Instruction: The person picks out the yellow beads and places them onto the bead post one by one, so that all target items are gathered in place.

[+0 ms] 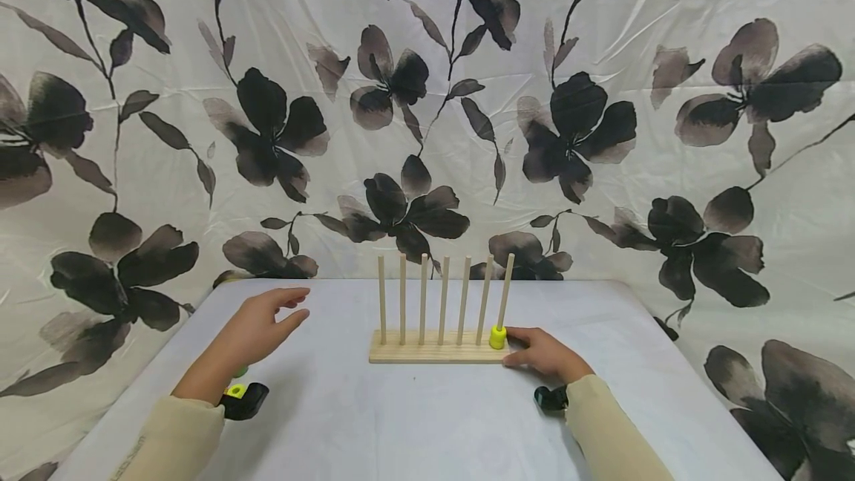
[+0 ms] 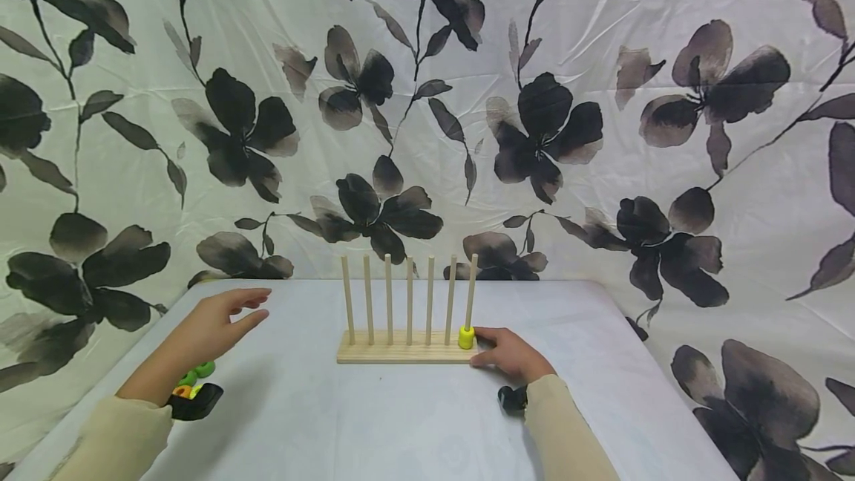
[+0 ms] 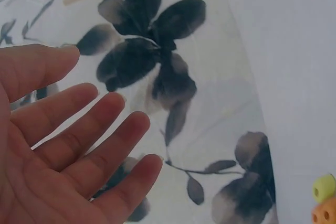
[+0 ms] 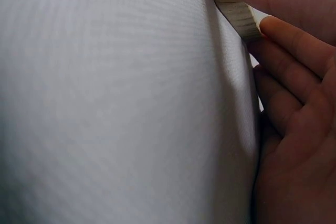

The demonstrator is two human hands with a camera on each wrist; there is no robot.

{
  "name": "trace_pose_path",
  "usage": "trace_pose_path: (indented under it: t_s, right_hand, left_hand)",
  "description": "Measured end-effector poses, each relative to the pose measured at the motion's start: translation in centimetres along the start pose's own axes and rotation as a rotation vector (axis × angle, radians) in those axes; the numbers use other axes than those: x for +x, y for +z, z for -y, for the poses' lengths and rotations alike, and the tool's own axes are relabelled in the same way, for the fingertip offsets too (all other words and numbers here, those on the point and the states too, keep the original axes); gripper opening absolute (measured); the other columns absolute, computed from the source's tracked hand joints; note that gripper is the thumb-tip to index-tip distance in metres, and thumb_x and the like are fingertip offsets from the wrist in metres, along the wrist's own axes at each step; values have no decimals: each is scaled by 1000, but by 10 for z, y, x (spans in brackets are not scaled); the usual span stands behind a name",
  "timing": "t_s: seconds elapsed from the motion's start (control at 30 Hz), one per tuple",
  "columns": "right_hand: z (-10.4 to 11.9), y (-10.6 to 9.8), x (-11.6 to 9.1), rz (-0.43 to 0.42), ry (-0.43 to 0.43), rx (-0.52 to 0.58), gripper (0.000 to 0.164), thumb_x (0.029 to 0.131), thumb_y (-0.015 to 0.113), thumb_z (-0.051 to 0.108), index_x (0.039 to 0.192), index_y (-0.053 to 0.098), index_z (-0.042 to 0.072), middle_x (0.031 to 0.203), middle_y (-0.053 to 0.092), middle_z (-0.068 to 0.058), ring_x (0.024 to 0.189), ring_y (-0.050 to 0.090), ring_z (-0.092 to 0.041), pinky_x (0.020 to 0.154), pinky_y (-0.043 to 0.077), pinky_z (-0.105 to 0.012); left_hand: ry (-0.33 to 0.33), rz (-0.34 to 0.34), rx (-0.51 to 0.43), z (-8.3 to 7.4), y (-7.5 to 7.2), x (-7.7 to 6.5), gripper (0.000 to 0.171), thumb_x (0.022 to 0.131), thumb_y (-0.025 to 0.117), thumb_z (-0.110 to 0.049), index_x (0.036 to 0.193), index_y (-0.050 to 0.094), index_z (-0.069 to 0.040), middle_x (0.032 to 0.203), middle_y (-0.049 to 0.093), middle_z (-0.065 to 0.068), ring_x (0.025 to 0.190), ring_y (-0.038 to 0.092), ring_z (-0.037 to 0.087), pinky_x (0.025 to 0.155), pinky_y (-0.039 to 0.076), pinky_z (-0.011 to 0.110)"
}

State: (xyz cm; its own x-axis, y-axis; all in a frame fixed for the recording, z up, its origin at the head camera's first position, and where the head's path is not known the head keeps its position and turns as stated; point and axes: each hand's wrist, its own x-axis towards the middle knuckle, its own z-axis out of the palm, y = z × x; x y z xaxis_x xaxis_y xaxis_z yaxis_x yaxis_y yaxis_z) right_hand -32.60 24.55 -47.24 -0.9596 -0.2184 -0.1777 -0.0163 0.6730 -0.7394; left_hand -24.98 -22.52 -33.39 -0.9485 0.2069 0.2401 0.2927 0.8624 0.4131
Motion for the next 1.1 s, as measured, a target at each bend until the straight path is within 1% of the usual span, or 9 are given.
trace_pose_path:
  t_s: [0.13, 0.23, 0.4, 0.5, 0.63, 0.73, 0.87, 1.0, 1.1]
  right_hand:
    - [1, 1, 0, -4, 2, -6, 78, 76, 81, 32, 144, 48, 14, 151, 42, -13, 143, 31, -39, 114, 23, -62]
    - [1, 1, 0, -6, -1, -5, 77, 76, 81, 32, 144, 48, 15, 151, 42, -13, 143, 31, -39, 115, 23, -62]
    - [1, 0, 0, -10, -1, 1, 77, 76, 81, 33, 143, 49, 14, 151, 43, -13, 143, 31, -39, 114, 23, -62]
    - [2, 0, -1, -11, 0, 0, 77, 76, 81, 33, 143, 49, 14, 151, 43, -13, 143, 31, -39, 114, 23, -62]
    - [2, 1, 0, -10, -3, -11, 77, 77, 81, 33, 144, 48, 14, 151, 43, -13, 143, 31, -39, 114, 24, -62]
    - [2, 2, 0, -10, -3, -12, 77, 77, 81, 33, 144, 48, 14, 151, 43, -13, 143, 31, -39, 115, 24, -62]
    - [2, 2, 1, -9, -11, -12, 77, 76, 81, 34, 143, 49, 13, 150, 43, -13, 142, 32, -40, 114, 24, -62]
    - [1, 2, 3, -7, -17, -4, 77, 76, 81, 34, 143, 49, 13, 151, 43, -13, 143, 32, -38, 115, 25, -61]
    - [1, 2, 4, -6, -13, -5, 78, 76, 81, 35, 144, 48, 13, 151, 43, -13, 143, 32, -38, 114, 25, -61]
  left_hand:
    - [-29, 19, 6, 11, 1, -6, 49, 96, 59, -27, 138, 51, -4, 131, 60, 18, 118, 56, 38, 98, 48, 55]
    - [-66, 51, 6, 19, 1, -11, 49, 96, 59, -30, 137, 52, -4, 131, 59, 19, 116, 57, 38, 96, 49, 54]
    - [-100, 87, -1, 34, 1, -16, 50, 96, 59, -34, 135, 54, -3, 129, 59, 22, 112, 58, 41, 90, 52, 54]
    - [-118, 98, -2, 43, 5, -19, 50, 95, 60, -34, 134, 55, -2, 128, 60, 22, 109, 60, 40, 87, 54, 52]
    - [-152, 116, -6, 52, 11, -23, 50, 94, 62, -33, 133, 56, -3, 128, 60, 22, 110, 60, 40, 89, 53, 53]
    - [-170, 138, -14, 58, 13, -25, 52, 92, 64, -34, 133, 56, -2, 128, 60, 22, 113, 57, 42, 92, 50, 57]
    - [-176, 171, -11, 65, 14, -28, 55, 90, 68, -34, 133, 56, -2, 126, 60, 23, 115, 56, 44, 94, 48, 60]
    - [-155, 184, 11, 72, 15, -31, 56, 88, 70, -34, 130, 58, -1, 124, 61, 23, 114, 57, 43, 92, 49, 58]
    - [-166, 191, 15, 78, 16, -31, 56, 86, 72, -34, 129, 59, 0, 122, 62, 23, 113, 58, 41, 92, 49, 57]
